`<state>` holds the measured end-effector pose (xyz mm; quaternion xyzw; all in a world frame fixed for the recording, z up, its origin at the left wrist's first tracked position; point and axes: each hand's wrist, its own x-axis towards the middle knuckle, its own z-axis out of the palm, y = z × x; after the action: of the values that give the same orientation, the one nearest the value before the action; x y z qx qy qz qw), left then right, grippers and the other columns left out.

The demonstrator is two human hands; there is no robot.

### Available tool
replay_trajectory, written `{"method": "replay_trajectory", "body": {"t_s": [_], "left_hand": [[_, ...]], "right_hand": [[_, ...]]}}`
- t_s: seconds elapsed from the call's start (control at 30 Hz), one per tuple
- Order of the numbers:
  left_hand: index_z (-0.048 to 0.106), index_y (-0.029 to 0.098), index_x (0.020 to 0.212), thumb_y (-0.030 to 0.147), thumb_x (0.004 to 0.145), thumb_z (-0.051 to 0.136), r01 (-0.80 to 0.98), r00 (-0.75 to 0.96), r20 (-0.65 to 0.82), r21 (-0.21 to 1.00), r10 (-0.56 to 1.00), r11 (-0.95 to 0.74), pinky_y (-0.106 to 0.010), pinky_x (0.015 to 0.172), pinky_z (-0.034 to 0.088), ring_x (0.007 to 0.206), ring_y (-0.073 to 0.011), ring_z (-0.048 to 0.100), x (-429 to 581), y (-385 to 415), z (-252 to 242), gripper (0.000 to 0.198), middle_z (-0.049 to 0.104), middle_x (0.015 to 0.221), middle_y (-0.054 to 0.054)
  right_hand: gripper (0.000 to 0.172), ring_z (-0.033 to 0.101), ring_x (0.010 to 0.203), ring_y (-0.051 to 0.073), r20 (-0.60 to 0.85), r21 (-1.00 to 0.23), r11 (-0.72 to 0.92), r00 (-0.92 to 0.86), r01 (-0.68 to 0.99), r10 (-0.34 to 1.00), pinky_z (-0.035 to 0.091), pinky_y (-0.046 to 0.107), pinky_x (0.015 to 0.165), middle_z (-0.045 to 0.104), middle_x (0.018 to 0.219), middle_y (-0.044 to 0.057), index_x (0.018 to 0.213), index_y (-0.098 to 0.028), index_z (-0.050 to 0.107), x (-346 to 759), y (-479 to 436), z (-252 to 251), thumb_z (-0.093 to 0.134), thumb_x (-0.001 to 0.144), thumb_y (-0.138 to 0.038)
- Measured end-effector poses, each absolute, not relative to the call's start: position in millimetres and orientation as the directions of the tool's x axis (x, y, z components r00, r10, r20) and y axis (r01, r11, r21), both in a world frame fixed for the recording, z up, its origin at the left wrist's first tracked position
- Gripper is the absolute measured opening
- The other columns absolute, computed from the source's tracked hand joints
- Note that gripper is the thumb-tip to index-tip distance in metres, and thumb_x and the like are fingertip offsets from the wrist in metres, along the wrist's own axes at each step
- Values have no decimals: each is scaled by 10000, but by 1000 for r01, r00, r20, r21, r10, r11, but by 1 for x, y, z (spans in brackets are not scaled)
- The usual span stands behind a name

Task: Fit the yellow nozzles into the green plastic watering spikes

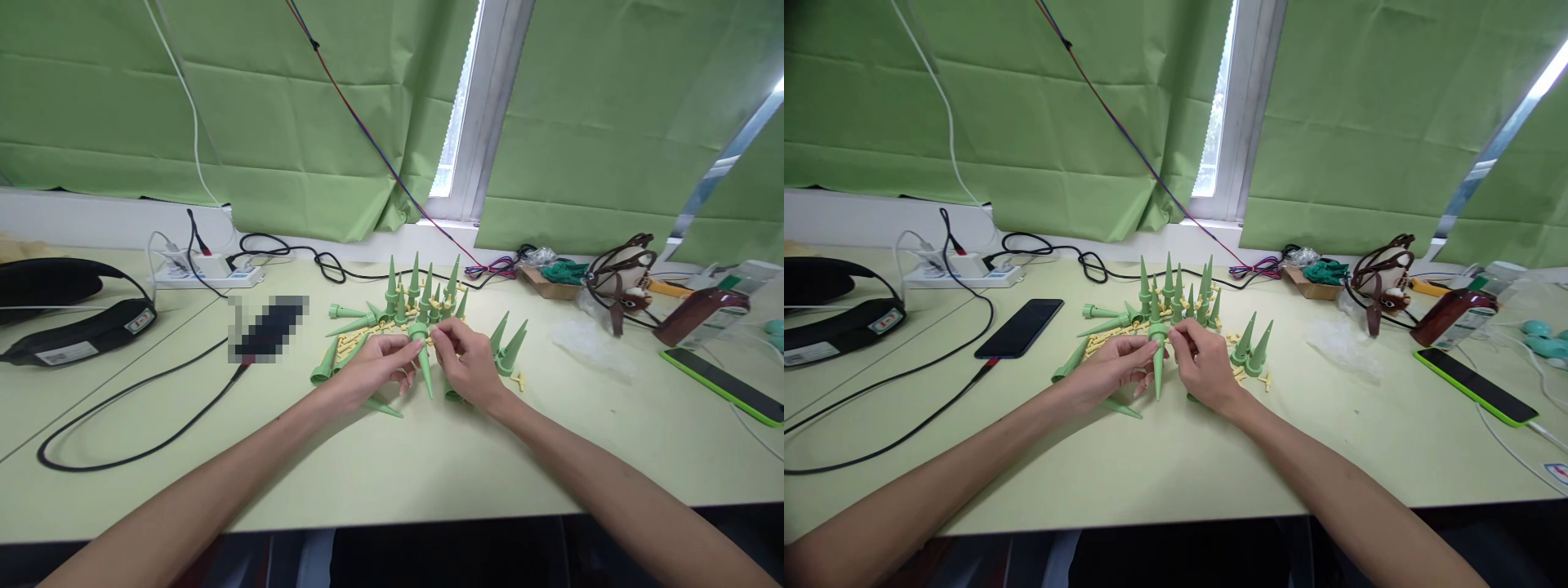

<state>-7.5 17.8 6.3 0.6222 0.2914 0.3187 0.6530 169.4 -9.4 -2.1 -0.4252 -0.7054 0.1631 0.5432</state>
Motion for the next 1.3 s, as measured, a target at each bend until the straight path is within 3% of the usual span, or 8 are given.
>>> {"method": "replay_trajectory", "body": {"t_s": [0.5,0.73,0.87,1.07,1.3], "left_hand": [[517,172,695,414,830,665,188,539,144,940,830,-285,-240,535,424,492,-112,537,-7,14,15,314,582,555,27],[426,194,700,382,821,671,253,459,254,881,851,-399,-233,478,388,463,-103,481,-4,12,9,331,517,549,52],[546,170,753,300,851,631,339,427,452,723,783,-602,-228,546,418,598,-111,496,-4,12,6,183,540,692,11],[590,168,797,104,864,558,382,454,690,420,563,-823,-215,559,361,618,-99,455,-7,13,7,98,528,689,17],[632,166,872,52,841,556,385,446,756,320,478,-866,-203,565,384,628,-89,482,-9,16,2,140,546,743,10]], "right_hand": [[215,369,482,90,615,-700,583,-66,414,785,302,238,482,434,562,-52,785,-190,531,171,-6,-5,486,958,-311],[229,376,472,92,598,-717,569,-66,402,799,297,236,468,445,550,-48,772,-190,529,170,-7,-4,484,952,-324],[228,379,465,93,580,-735,557,-68,387,812,300,236,466,441,537,-49,774,-190,529,170,-7,-4,483,951,-326],[229,377,462,94,568,-747,550,-70,373,820,295,235,461,436,525,-50,766,-194,522,170,-7,-5,489,946,-332],[237,375,468,94,563,-750,546,-73,374,823,294,237,462,435,534,-48,764,-191,527,170,-8,-4,489,947,-336]]}}
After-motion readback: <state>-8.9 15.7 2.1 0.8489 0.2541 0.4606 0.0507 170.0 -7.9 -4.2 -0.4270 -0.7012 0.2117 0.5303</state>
